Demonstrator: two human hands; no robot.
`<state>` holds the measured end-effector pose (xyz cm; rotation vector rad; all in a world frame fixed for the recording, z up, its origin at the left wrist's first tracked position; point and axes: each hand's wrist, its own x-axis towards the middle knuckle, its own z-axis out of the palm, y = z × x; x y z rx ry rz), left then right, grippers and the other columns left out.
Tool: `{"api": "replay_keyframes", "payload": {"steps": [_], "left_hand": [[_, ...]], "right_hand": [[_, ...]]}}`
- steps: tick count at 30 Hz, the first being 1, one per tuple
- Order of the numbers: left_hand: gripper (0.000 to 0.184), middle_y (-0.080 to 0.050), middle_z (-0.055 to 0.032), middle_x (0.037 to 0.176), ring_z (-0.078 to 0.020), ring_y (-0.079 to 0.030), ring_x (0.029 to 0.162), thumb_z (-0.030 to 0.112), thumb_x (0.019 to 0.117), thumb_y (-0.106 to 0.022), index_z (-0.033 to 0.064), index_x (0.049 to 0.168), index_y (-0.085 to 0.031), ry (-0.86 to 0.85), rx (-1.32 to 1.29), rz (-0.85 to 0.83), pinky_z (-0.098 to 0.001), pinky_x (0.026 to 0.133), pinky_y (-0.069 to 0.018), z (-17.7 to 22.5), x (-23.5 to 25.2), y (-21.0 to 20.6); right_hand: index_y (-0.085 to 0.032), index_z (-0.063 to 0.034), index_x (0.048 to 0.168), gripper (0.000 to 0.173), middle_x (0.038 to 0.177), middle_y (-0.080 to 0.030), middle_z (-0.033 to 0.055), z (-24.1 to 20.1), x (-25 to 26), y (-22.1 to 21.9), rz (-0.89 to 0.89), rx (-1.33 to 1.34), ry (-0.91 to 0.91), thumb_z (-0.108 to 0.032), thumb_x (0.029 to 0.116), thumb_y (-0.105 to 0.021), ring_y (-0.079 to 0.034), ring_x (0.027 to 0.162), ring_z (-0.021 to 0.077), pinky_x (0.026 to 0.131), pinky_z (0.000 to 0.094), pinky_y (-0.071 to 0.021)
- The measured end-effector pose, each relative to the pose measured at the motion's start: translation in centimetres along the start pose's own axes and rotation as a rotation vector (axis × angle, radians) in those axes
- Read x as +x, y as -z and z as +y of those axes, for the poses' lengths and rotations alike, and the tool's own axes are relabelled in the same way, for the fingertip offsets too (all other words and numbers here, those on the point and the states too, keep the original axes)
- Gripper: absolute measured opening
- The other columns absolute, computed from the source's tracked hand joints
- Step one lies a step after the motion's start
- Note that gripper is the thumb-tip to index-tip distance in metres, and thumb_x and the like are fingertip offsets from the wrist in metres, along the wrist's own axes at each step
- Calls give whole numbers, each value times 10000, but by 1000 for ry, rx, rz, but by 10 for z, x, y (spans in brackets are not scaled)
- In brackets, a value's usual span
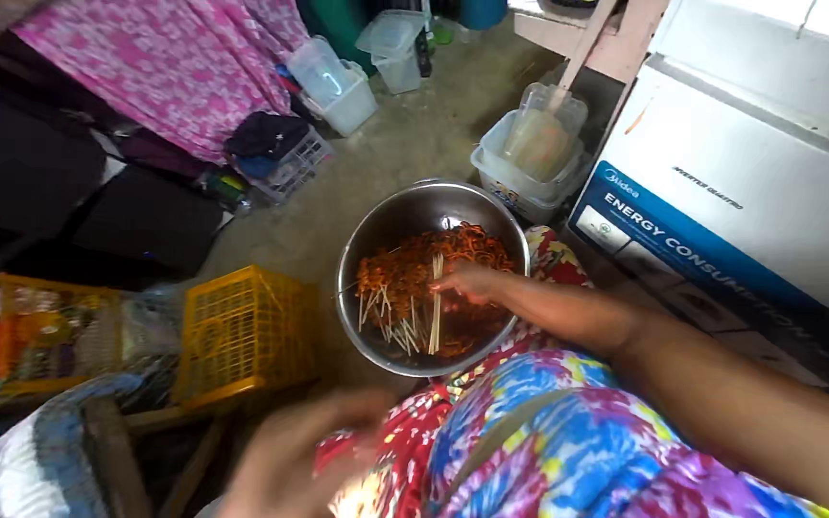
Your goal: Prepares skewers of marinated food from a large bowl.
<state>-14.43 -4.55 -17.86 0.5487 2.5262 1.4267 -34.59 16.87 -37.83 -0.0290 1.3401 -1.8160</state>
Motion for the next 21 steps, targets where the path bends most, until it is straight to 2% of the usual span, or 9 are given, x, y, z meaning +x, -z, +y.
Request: {"api": "replay_keyframes", "payload": {"steps": [1,3,5,7,9,11,14,18,21], "left_hand": [[321,-723,-22,964,-86,-686,823,305,988,-624,55,1176,-697,110,84,99,-286,739,-600,-36,26,-14],[417,-701,-141,1165,-197,-698,1007,264,1026,-584,12,1359,-594,427,153,183,-408,896,-575,-90,66,-43],[447,-649,-187,1284,-229,-664,1103,258,1065,-523,-4,1427,-526,560,-24,191,-428,959,-537,-119,91,-64],[376,-696,-134,1117,-177,-689,955,211,1077,-461,-33,1342,-569,515,-282,259,-355,852,-572,-130,102,-81],[251,-681,-41,810,-131,-681,707,152,1086,-440,-22,1152,-608,433,-483,368,-289,676,-595,-136,109,-92],[202,-532,46,621,-64,-528,526,122,1083,-449,19,1011,-608,391,-561,486,-223,531,-489,-142,113,-100],[202,-461,66,586,-44,-439,478,113,1082,-446,21,1004,-609,376,-559,611,-204,475,-407,-155,108,-110],[187,-460,56,586,-53,-440,476,106,1070,-468,30,964,-601,367,-543,709,-211,463,-403,-176,103,-125],[144,-459,60,587,-48,-434,469,101,1051,-501,38,975,-606,357,-537,704,-209,458,-395,-179,103,-124]], "right_hand": [[-554,16,1182,192,800,-622,48,-1,-1,0,2,-16,23,-127,1054,-553,-609,619,103,612,255,-554],[-581,34,1166,183,883,-651,61,0,-2,-2,31,-86,97,-86,1027,-581,-638,731,98,720,277,-572],[-625,46,1157,190,997,-665,92,-6,-2,-5,34,-194,181,-62,1001,-626,-631,881,112,851,315,-544],[-656,21,1100,135,957,-676,66,-18,-5,-11,21,-306,279,-61,994,-636,-629,846,86,816,292,-543],[-671,11,1006,65,869,-681,34,-29,-5,-15,-34,-357,369,-39,984,-634,-636,778,51,773,254,-559],[-672,25,998,60,862,-692,29,-40,1,-11,-145,-399,403,-19,959,-661,-647,782,50,783,261,-562],[-637,66,1114,179,972,-682,93,-46,9,-1,-166,-569,362,-11,955,-663,-654,856,100,838,304,-570],[-705,20,1103,219,1064,-696,231,-18,31,19,212,-1113,177,-153,972,-673,-680,1003,374,894,596,-540],[-698,31,1110,352,1170,-662,273,-6,33,21,268,-1337,-39,-288,960,-701,-614,1160,452,986,662,-475]]}}
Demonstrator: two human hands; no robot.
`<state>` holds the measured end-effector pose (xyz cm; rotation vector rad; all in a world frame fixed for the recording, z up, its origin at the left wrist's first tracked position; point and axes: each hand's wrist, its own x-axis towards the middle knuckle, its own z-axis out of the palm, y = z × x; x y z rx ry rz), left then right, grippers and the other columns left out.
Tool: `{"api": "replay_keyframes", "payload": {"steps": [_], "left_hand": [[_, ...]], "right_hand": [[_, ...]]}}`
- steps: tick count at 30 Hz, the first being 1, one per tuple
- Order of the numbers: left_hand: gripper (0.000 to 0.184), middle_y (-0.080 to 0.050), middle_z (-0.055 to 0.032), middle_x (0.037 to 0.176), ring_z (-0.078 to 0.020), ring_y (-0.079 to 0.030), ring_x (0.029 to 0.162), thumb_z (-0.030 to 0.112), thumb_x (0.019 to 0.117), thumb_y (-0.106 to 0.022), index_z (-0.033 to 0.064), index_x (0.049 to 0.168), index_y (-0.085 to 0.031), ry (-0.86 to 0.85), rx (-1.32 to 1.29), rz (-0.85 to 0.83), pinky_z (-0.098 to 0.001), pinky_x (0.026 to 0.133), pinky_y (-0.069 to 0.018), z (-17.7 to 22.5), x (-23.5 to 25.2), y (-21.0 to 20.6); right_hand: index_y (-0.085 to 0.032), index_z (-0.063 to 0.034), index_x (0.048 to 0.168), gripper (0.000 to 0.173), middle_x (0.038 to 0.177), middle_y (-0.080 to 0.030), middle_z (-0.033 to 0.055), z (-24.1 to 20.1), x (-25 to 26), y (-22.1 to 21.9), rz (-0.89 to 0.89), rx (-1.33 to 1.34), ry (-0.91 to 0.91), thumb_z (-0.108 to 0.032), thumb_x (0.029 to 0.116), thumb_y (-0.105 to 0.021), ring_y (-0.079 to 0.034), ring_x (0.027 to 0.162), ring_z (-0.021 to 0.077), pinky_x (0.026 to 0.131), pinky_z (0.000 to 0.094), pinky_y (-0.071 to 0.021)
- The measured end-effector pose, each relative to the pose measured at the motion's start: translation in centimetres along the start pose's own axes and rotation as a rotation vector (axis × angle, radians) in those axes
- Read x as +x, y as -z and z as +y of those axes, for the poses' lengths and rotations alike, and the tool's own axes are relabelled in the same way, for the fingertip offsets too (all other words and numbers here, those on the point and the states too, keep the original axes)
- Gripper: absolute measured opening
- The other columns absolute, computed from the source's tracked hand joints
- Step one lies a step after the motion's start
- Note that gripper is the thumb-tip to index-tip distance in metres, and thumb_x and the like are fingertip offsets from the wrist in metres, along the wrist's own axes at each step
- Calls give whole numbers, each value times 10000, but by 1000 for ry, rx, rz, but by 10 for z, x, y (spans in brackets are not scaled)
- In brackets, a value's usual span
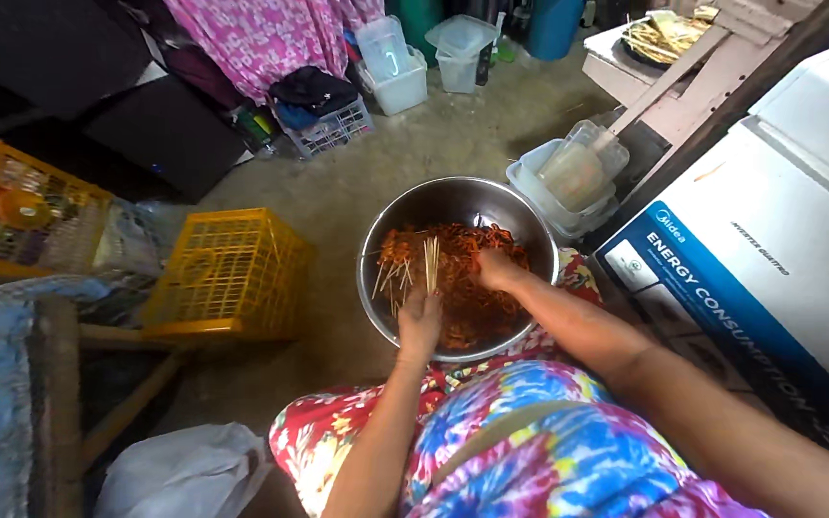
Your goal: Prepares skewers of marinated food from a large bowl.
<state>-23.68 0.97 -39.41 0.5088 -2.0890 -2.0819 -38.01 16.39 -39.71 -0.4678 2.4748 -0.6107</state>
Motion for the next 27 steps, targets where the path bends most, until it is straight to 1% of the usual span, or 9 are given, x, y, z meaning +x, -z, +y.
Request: {"api": "replay_keyframes", "payload": {"steps": [2,4,9,13,15,18,22,24,27], "left_hand": [[79,-484,60,588,-44,-452,473,84,1030,-534,35,1013,-593,14,19,-13,-211,466,-408,0,1,1],[90,-506,48,600,-53,-478,485,81,1021,-552,12,1058,-595,35,56,-25,-220,476,-426,2,0,1],[243,-530,29,606,-66,-492,490,63,977,-609,-1,1207,-568,21,63,-7,-236,481,-433,1,1,3],[295,-498,34,569,-60,-448,461,52,933,-639,3,1213,-561,21,134,-9,-236,469,-392,3,1,1],[278,-500,36,566,-57,-444,456,52,925,-646,6,1188,-570,13,150,-14,-232,465,-390,4,1,1],[238,-490,38,558,-54,-436,447,51,927,-650,13,1150,-575,6,133,-12,-228,456,-382,1,1,1],[210,-482,41,560,-54,-430,447,47,937,-639,18,1135,-573,1,123,-11,-230,456,-380,0,0,3],[198,-481,42,555,-51,-429,446,47,941,-639,19,1128,-579,-6,114,-3,-227,455,-376,2,0,2],[191,-480,50,557,-47,-432,451,58,953,-637,8,1130,-585,-25,105,13,-227,464,-385,-1,0,1]], "right_hand": [[-697,42,1112,432,1216,-649,272,-6,-4,1,-33,-95,-38,-358,951,-714,-578,1221,455,1040,651,-438],[-692,61,1108,417,1220,-645,280,-9,-7,4,-27,-125,-65,-317,937,-731,-574,1226,461,1034,650,-444],[-673,47,1159,294,1180,-662,284,11,-1,18,122,160,-191,-189,992,-617,-635,1142,437,968,654,-486],[-687,57,1103,329,1167,-666,277,13,3,17,75,87,-239,-227,937,-698,-637,1132,432,960,646,-489],[-675,66,1136,413,1221,-649,279,4,2,17,13,-10,-270,-288,928,-723,-618,1182,431,989,643,-478],[-648,79,1178,391,1274,-623,285,-7,-1,19,-55,-95,-299,-219,930,-694,-594,1229,428,1005,631,-469],[-659,65,1176,317,1255,-632,277,-3,-15,31,19,42,-242,-159,953,-651,-599,1217,414,1019,616,-463],[-686,45,1144,272,1185,-663,263,0,-24,42,110,155,-156,-154,963,-650,-630,1150,401,995,605,-482],[-696,25,1070,183,1013,-683,205,3,-38,64,196,334,-19,-125,968,-670,-654,930,312,843,528,-529]]}}
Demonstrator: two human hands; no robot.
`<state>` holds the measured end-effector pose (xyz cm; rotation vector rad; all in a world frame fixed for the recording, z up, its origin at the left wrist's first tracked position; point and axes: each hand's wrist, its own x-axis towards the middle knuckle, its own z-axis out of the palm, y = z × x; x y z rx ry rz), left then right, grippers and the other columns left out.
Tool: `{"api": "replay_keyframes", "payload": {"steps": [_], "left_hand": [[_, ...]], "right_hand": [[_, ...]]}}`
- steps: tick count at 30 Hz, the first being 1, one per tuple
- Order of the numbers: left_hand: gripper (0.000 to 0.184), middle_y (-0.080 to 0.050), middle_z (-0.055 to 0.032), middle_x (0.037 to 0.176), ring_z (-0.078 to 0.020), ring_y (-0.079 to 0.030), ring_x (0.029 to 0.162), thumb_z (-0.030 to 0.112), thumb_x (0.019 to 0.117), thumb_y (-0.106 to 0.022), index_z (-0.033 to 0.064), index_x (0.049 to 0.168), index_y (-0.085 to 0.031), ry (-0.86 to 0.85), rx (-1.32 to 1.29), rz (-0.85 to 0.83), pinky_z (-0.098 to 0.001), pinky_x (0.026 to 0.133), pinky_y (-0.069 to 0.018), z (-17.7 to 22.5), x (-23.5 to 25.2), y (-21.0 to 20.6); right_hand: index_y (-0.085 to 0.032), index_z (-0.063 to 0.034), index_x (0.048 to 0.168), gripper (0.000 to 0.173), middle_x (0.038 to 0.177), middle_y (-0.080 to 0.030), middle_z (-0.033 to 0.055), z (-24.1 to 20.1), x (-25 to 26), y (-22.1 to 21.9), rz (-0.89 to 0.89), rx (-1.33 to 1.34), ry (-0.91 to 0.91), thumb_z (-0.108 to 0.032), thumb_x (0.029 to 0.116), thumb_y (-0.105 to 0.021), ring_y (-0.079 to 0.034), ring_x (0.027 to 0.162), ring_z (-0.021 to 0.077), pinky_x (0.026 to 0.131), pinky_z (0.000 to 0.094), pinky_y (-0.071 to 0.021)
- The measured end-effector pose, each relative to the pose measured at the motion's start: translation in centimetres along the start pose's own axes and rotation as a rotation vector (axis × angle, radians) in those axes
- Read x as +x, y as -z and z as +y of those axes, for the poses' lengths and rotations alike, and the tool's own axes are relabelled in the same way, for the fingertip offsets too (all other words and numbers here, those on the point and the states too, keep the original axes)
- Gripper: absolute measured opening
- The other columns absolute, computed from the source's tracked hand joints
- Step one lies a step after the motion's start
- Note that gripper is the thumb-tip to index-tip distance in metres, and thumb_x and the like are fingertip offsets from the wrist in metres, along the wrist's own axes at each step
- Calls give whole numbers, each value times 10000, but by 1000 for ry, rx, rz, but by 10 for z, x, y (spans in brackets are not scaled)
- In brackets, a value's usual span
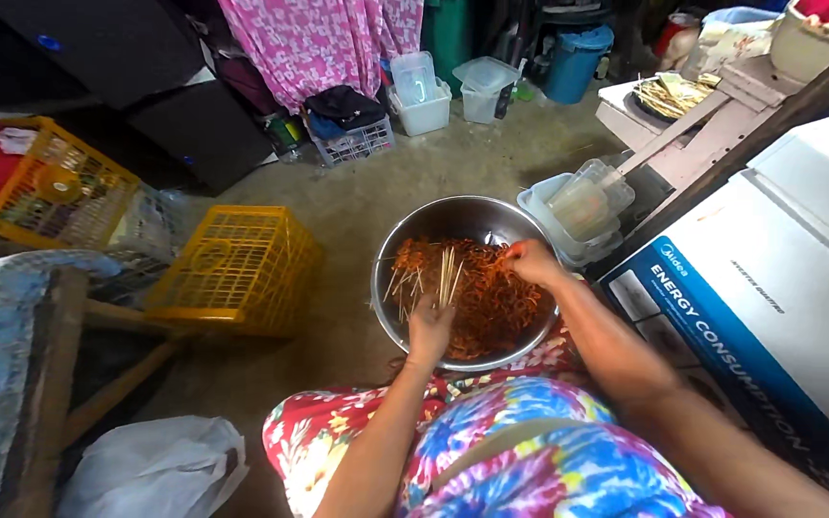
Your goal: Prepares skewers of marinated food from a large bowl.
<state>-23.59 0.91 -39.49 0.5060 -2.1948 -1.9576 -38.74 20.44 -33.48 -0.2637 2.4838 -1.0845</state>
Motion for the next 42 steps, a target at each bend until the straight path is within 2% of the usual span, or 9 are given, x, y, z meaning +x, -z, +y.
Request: {"api": "replay_keyframes", "payload": {"steps": [6,11,17,20,24,27,37,39,42], "left_hand": [[151,-481,50,569,-55,-448,456,96,984,-612,12,1106,-582,-25,-50,32,-234,462,-405,-1,1,1],[167,-543,38,653,-46,-493,516,112,1019,-547,-4,1129,-597,-57,-36,64,-233,509,-444,1,-1,1],[142,-522,56,630,-40,-489,495,110,1026,-498,14,1075,-592,-96,-99,86,-220,486,-444,-3,-2,1],[167,-523,42,635,-56,-494,502,107,1040,-480,7,1114,-591,-59,-84,94,-233,491,-447,-1,-2,1],[133,-511,40,618,-68,-490,494,104,1031,-496,24,1059,-598,-58,-86,111,-238,476,-439,-2,-1,0],[127,-508,50,602,-57,-474,482,101,1015,-527,23,1041,-623,-68,-138,76,-223,464,-421,-3,-2,1],[112,-527,60,605,-40,-460,483,108,986,-573,28,1006,-648,12,-6,-54,-226,477,-405,0,0,2],[127,-543,56,625,-39,-472,492,107,991,-566,18,1031,-646,5,-10,-19,-226,489,-424,-1,0,2],[98,-538,69,606,-31,-472,476,88,979,-564,32,1011,-638,-30,-56,-1,-210,467,-418,-1,-3,1]], "right_hand": [[-682,6,947,50,832,-667,52,-33,-25,50,169,310,340,-37,950,-657,-620,752,96,741,308,-541],[-650,-25,950,85,903,-729,32,-72,-52,80,211,612,654,43,940,-601,-716,837,132,847,353,-619],[-621,-49,981,137,920,-736,55,-117,-68,113,287,769,943,40,982,-517,-731,850,186,824,380,-628],[-584,-77,981,142,948,-715,52,-110,-62,97,186,865,867,14,1005,-478,-718,858,188,783,381,-633],[-597,-103,1039,173,936,-699,45,-62,-44,32,-22,957,427,-65,1031,-428,-698,784,178,714,395,-623],[-592,-48,1086,199,953,-698,95,-22,-19,-14,-58,971,234,-38,1056,-396,-708,811,220,766,424,-619],[-626,-6,1085,228,1160,-652,114,12,-2,-55,-106,971,166,23,977,-427,-651,976,201,815,394,-572],[-633,-13,1012,245,1058,-668,81,14,-4,-54,-128,944,162,16,940,-401,-647,924,171,793,368,-562],[-597,3,1086,344,923,-676,83,15,-5,-51,-265,913,31,-134,1059,-283,-670,815,190,771,376,-577]]}}
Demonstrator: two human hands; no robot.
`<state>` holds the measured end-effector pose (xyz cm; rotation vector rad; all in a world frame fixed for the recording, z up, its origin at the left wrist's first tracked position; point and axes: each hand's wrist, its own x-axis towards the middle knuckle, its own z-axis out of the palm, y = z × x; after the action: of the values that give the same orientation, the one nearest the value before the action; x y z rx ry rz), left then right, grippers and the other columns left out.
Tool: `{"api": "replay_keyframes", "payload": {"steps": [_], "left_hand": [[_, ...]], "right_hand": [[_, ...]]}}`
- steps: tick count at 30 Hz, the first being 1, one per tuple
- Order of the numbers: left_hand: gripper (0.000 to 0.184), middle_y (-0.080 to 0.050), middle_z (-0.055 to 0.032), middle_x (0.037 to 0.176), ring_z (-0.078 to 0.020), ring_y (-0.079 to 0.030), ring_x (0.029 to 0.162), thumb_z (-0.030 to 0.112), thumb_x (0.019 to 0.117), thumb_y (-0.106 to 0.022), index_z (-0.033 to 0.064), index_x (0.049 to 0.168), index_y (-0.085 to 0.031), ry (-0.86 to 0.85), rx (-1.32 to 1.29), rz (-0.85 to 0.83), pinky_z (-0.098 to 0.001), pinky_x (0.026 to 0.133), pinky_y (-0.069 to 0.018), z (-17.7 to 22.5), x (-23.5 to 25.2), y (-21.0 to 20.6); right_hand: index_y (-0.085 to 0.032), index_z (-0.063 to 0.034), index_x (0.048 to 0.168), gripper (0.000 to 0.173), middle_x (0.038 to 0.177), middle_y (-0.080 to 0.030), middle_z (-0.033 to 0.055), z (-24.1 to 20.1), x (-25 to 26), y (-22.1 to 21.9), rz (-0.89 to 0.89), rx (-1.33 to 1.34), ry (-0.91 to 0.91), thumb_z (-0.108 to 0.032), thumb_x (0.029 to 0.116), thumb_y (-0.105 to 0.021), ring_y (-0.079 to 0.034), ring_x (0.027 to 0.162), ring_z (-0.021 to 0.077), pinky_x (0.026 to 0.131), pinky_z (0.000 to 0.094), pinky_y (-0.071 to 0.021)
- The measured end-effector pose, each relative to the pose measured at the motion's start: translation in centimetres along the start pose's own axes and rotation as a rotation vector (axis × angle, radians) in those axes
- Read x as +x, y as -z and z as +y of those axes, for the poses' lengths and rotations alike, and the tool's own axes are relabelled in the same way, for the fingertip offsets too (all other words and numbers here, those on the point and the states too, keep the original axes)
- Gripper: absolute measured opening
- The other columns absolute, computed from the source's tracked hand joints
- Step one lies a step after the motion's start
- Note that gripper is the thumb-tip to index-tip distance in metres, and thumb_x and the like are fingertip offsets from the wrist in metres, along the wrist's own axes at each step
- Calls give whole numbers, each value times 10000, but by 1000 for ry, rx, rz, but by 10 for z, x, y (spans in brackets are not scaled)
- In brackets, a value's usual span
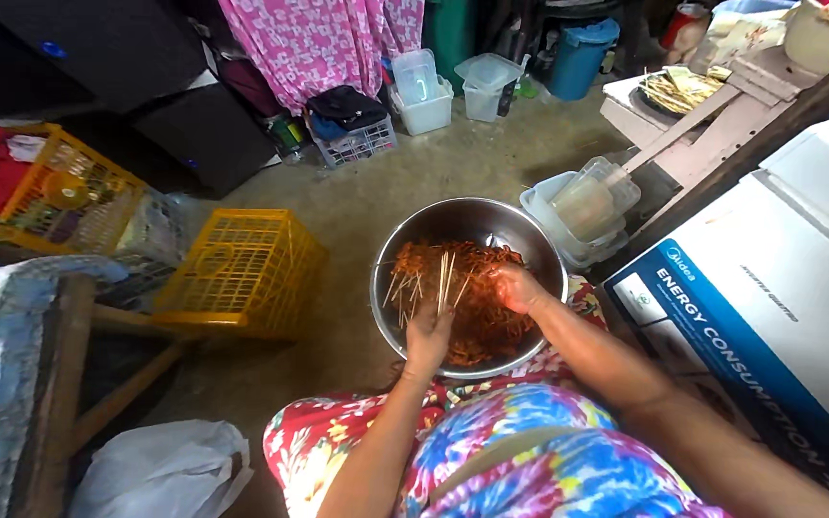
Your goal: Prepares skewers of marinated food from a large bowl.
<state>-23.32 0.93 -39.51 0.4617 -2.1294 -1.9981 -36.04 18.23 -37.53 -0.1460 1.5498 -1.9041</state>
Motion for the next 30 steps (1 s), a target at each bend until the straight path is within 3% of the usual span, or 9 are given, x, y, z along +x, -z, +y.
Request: {"api": "replay_keyframes", "payload": {"steps": [3,5,8,11,15,18,23,26,30], "left_hand": [[100,-548,74,604,-22,-475,475,74,965,-580,29,1013,-656,-32,5,-38,-203,464,-416,1,-2,0],[101,-556,79,601,-13,-481,475,79,955,-596,35,1008,-670,-34,38,-71,-197,463,-420,1,-3,-1],[118,-574,72,598,-11,-483,472,67,945,-611,20,1030,-678,-10,88,-114,-195,464,-414,2,-3,-2],[123,-575,68,598,-5,-475,471,65,945,-619,17,1040,-681,3,131,-135,-193,464,-407,2,-3,-3],[82,-542,74,577,-10,-455,459,80,958,-620,35,1001,-673,16,162,-90,-199,459,-393,4,-2,-3],[101,-534,75,588,-12,-471,472,92,965,-608,27,1015,-667,4,144,-20,-202,474,-418,4,0,-3],[94,-561,62,608,-3,-484,493,85,982,-621,29,1033,-678,40,125,-19,-195,498,-431,5,-2,0],[98,-535,36,590,-47,-471,477,103,991,-614,52,1055,-668,68,116,-57,-237,483,-426,2,-1,3],[77,-540,31,597,-53,-474,484,97,988,-621,54,1036,-662,70,143,-99,-246,494,-427,5,-1,4]], "right_hand": [[-553,22,1270,525,986,-688,126,-1,4,-3,-73,31,-123,-343,1127,-204,-694,840,236,792,405,-591],[-561,10,1252,516,982,-680,103,-5,4,-5,-70,63,-121,-367,1133,-229,-683,837,198,771,366,-583],[-603,3,1178,323,933,-682,80,-4,10,-2,22,153,-88,-232,1110,-393,-672,813,167,747,323,-571],[-582,22,1134,158,876,-663,99,-3,17,1,156,267,-48,-88,1060,-497,-673,762,197,742,352,-595],[-579,67,1149,171,922,-650,130,-6,19,4,281,100,12,54,981,-559,-660,767,199,742,345,-592],[-606,80,1200,238,1021,-668,159,-2,19,7,279,-217,93,47,964,-597,-667,835,193,807,355,-582],[-684,54,1074,141,947,-711,101,16,20,12,244,-365,231,17,951,-626,-683,848,130,822,329,-590],[-677,0,923,58,850,-697,27,19,20,10,254,-262,247,35,928,-630,-662,783,97,779,304,-583],[-609,-16,930,122,831,-700,81,12,23,3,274,-12,134,73,941,-525,-711,749,213,741,412,-630]]}}
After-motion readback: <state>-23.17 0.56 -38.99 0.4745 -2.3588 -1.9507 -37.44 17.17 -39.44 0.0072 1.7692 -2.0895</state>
